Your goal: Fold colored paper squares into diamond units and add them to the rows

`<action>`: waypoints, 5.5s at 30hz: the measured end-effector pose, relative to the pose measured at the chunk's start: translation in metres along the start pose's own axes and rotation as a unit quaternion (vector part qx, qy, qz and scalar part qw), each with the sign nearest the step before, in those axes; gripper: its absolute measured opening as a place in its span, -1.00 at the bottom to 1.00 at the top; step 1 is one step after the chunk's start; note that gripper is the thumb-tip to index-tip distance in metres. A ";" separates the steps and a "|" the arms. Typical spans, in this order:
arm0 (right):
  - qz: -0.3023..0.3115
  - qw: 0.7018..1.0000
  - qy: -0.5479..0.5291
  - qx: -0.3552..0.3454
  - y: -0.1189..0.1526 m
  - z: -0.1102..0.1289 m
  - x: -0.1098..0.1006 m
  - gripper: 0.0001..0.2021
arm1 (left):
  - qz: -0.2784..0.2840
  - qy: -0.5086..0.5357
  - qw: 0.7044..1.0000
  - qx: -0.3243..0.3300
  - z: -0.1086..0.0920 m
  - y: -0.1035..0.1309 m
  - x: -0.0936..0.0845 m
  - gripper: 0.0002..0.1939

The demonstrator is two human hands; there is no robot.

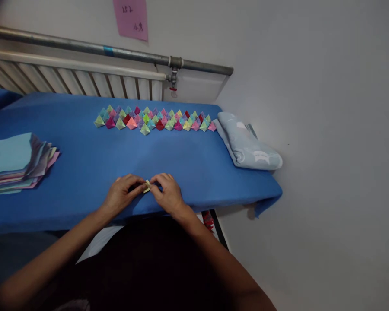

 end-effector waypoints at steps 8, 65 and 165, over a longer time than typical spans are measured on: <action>0.022 0.999 0.023 -0.011 -0.002 0.003 0.005 -0.90 | 0.009 -0.001 1.000 0.024 0.001 0.002 0.001 -0.87; -0.004 0.994 0.095 -0.051 0.008 0.004 0.008 -0.87 | 0.000 -0.034 0.999 -0.006 -0.011 0.000 0.002 -0.92; 0.148 0.971 0.145 0.121 -0.193 -0.071 0.014 -0.97 | 0.047 -0.118 0.989 -0.080 0.074 -0.166 0.008 -0.81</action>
Point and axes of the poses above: each hand's wrist, its own y-axis away from the middle knuckle, its own x-axis out of the palm, z = x × y, the point moved 2 cm from there along -y, towards the middle knuckle, and after that the axes turned 4 degrees about y, right-handed, at the moved point
